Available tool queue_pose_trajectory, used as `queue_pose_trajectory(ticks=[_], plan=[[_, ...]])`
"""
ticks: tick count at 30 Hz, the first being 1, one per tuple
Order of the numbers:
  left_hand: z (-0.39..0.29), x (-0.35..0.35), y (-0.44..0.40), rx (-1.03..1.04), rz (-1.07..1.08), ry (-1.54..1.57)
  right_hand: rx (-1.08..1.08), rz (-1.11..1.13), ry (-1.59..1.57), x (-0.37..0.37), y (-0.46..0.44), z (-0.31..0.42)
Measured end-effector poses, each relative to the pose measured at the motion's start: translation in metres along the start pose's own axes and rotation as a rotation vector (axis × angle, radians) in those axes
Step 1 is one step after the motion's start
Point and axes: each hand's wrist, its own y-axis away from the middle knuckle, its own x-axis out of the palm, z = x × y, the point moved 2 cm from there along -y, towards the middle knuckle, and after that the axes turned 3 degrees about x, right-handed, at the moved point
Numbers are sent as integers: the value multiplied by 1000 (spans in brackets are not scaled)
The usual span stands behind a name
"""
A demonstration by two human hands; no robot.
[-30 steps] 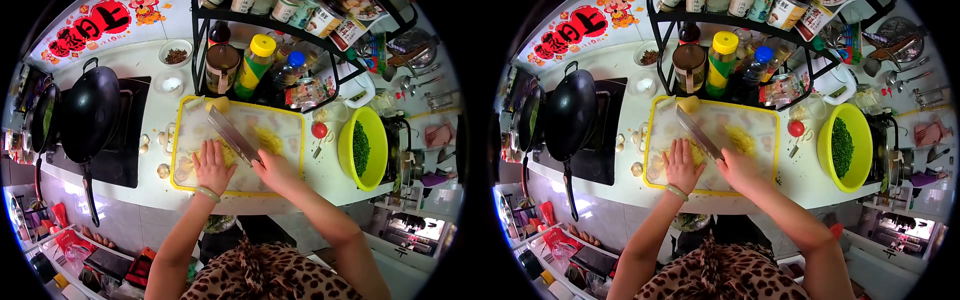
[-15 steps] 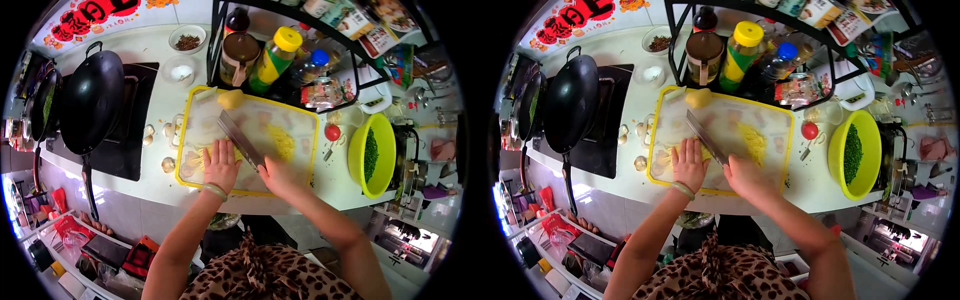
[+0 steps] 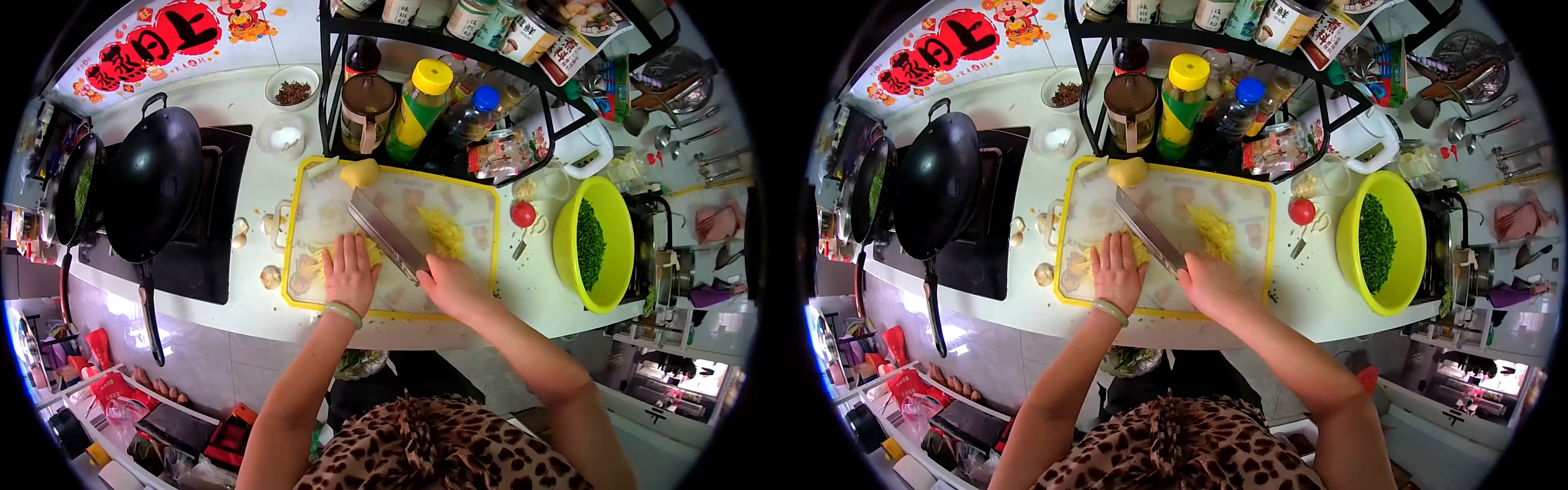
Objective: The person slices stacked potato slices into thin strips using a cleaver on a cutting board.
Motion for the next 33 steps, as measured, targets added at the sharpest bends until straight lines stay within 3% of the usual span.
queue_pose_trajectory(ticks=[9, 12, 14, 21, 25, 27, 33], plan=[[1, 1, 0, -7, 33, 37, 89, 199, -19, 5, -8, 1], [2, 3, 2, 2, 38, 18, 91, 157, 69, 27, -17, 6], [1, 2, 4, 24, 39, 7, 90, -15, 47, 41, -17, 11], [1, 0, 1, -7, -21, 50, 45, -67, -27, 25, -20, 4], [1, -1, 0, 9, -48, 30, -19, 4, 30, 2, -8, 2], [0, -2, 0, -6, -38, 44, 25, 129, 82, 0, -3, 4], [1, 0, 0, -15, 16, 54, 106, 217, 55, -4, -5, 16]])
